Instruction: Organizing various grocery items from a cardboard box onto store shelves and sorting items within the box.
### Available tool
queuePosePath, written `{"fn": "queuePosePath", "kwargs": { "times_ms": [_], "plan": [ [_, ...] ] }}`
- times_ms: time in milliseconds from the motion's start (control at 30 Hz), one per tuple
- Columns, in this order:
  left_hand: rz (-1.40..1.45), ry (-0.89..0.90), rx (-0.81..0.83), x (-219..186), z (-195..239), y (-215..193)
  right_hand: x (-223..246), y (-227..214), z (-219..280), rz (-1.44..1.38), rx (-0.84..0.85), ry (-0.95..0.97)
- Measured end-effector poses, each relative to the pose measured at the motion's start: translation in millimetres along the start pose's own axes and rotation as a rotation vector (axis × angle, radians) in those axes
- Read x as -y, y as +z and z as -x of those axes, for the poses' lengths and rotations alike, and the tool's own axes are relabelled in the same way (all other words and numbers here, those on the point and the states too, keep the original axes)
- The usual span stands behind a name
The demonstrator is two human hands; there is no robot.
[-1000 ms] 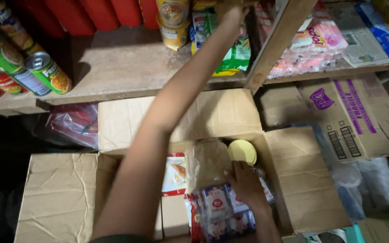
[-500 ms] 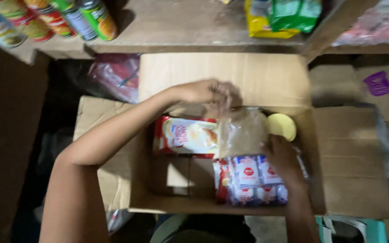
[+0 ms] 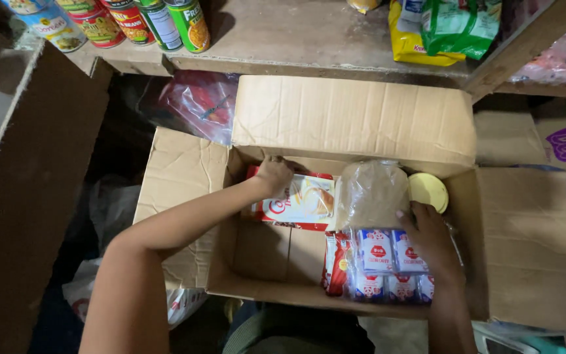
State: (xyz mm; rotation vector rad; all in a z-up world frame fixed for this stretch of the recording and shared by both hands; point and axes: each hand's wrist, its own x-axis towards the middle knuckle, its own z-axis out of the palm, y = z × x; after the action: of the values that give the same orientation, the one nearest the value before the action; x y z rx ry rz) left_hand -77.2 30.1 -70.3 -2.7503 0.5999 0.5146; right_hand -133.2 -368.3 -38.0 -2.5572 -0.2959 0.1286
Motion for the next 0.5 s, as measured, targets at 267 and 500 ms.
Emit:
{"fn": "queuePosePath", "kwargs": {
  "times_ms": [267,500],
  "plan": [
    [0.279,0.146,-0.065,6,32,-32,41,-15,3,-0.088,-0.229,-0.099],
    [0.193,0.395,-0.232,9,125,-182,114,-20,16,-0.921,0.207,-0.352]
  ]
}}
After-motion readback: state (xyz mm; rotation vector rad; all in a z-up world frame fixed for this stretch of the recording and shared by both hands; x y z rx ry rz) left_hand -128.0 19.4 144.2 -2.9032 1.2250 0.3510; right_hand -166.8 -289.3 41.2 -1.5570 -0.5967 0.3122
